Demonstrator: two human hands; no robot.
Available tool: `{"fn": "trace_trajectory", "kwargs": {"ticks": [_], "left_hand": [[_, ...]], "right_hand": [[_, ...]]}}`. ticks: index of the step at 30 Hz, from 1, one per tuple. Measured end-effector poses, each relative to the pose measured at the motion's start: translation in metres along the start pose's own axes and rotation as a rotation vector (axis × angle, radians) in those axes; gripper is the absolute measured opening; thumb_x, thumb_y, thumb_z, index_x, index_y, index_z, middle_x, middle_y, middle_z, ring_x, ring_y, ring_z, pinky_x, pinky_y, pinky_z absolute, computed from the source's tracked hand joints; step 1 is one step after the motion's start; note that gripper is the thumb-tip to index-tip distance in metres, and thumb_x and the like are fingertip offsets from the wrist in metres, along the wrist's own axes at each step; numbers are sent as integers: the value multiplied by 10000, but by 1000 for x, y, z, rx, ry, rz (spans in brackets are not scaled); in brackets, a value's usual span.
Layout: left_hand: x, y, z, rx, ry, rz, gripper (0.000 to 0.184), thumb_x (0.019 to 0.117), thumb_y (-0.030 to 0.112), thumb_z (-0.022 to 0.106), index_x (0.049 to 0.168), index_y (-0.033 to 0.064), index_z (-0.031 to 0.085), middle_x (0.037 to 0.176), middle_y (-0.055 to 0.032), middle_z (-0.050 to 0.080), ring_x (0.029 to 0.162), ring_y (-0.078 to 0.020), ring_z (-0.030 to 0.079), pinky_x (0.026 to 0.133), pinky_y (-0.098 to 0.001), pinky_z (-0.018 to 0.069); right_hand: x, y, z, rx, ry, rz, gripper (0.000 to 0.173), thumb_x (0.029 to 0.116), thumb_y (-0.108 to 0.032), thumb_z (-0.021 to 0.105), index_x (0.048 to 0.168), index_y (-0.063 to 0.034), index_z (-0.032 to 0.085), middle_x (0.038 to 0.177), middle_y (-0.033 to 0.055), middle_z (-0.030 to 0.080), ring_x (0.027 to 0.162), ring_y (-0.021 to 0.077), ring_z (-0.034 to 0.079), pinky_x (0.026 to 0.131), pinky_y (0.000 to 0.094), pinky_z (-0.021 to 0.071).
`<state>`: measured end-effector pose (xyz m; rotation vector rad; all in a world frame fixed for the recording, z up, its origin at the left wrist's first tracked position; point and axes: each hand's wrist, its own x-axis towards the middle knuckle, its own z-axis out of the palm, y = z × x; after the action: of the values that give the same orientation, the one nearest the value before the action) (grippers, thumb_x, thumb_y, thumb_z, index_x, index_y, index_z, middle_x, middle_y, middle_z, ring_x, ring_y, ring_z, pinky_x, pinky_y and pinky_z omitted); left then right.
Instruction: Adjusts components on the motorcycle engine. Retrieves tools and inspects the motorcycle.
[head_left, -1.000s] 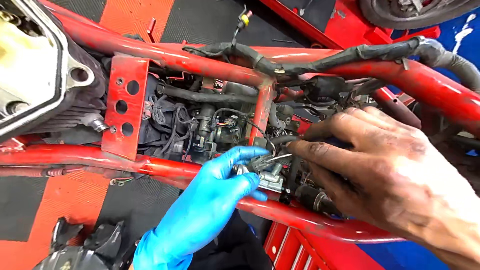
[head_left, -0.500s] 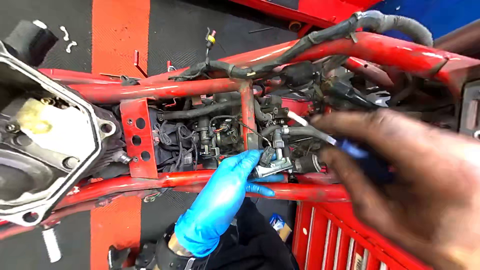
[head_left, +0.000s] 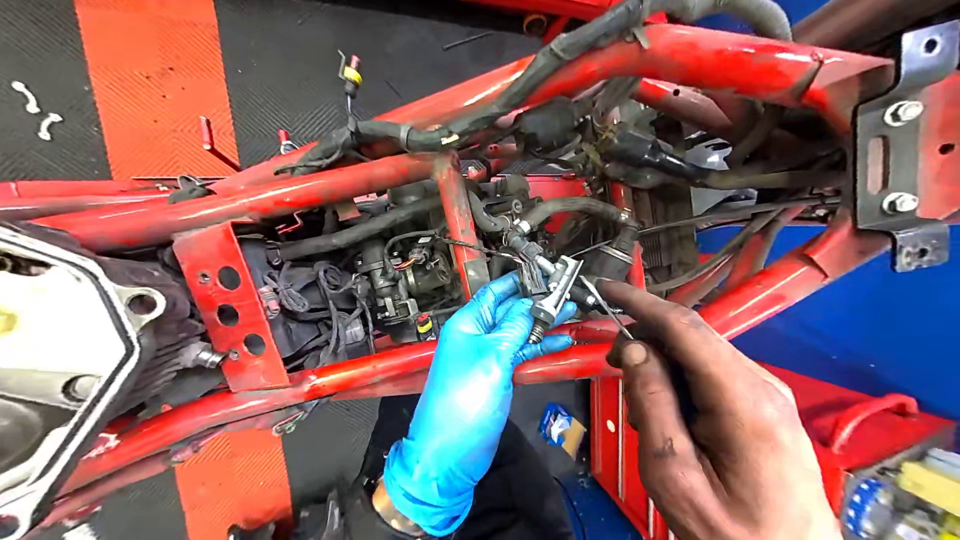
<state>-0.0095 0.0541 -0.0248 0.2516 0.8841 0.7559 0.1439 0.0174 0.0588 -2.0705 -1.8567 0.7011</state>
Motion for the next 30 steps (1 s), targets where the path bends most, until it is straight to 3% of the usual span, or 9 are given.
{"fn": "trace_trajectory", "kwargs": {"ticks": [2, 5, 7, 12, 17, 20, 22, 27, 30], "left_hand": [[-1, -3, 2, 30, 48, 5, 351, 1083, 61, 463, 1425, 12, 525, 1238, -165, 694, 1058, -286, 723, 909, -444, 625], [0, -6, -1, 153, 87, 2, 342, 1049, 97, 571, 1389, 54, 583, 1140, -98, 737, 994, -198, 726, 861, -366, 618], [1, -3, -6, 221, 87, 8, 307, 1046, 115, 580, 1347, 73, 624, 1084, -70, 751, 926, -154, 716, 792, -312, 595], [11, 16, -19, 350, 9, 38, 253, 1085, 166, 520, 1221, 47, 697, 1016, -77, 766, 911, -177, 750, 835, -336, 639], [22, 29, -15, 1075, 144, 384, 200, 904, 323, 794, 1086, 254, 748, 927, 124, 753, 786, -13, 710, 680, -253, 625], [39, 37, -19, 1330, 128, 726, 556, 825, 383, 837, 1305, 169, 653, 1270, -47, 639, 1173, -217, 603, 983, -455, 509], [56, 41, -23, 1331, -36, 868, 526, 859, 375, 801, 1324, 163, 673, 1402, -71, 616, 1341, -246, 540, 1136, -475, 421], [82, 28, -31, 1072, -225, 889, 313, 927, 350, 762, 1165, 145, 766, 1121, 1, 732, 1083, -90, 665, 957, -289, 540], [81, 28, -32, 989, -222, 838, 311, 890, 315, 802, 1156, 158, 774, 1101, 22, 731, 1065, -60, 662, 943, -259, 541]], "right_hand": [[-6, 0, 8, 88, 14, 63, 454, 1046, -329, 479, 1462, -159, 551, 897, -78, 626, 639, 0, 523, 540, 217, 472], [0, 4, 31, 131, 55, 129, 805, 849, -543, 757, 1500, -141, 506, 719, -128, 509, 541, -5, 418, 462, 211, 401], [10, 6, 39, 75, 93, 129, 778, 824, -561, 779, 1422, -107, 577, 678, -129, 516, 505, 0, 417, 434, 218, 398], [32, 3, 28, 2, 68, 97, 528, 927, -526, 672, 1296, -147, 671, 732, -129, 637, 517, -17, 499, 450, 221, 445], [64, 14, 15, 170, -33, 132, 423, 953, -523, 651, 1213, -193, 702, 664, -79, 594, 457, 58, 478, 390, 242, 401], [74, 25, 11, 314, -86, 132, 387, 956, -484, 672, 1170, -166, 724, 640, -29, 585, 410, 95, 438, 353, 261, 375], [80, 30, 9, 397, -128, 120, 337, 960, -434, 685, 1143, -157, 740, 624, -30, 575, 401, 84, 405, 353, 256, 355], [72, 24, -8, 293, -191, 140, 328, 1045, -400, 538, 1214, -177, 709, 640, -26, 508, 418, 108, 378, 359, 261, 330], [54, 13, -28, 29, -188, 55, 400, 965, -247, 426, 1297, -193, 644, 741, -56, 584, 445, 84, 420, 364, 261, 350]]}}
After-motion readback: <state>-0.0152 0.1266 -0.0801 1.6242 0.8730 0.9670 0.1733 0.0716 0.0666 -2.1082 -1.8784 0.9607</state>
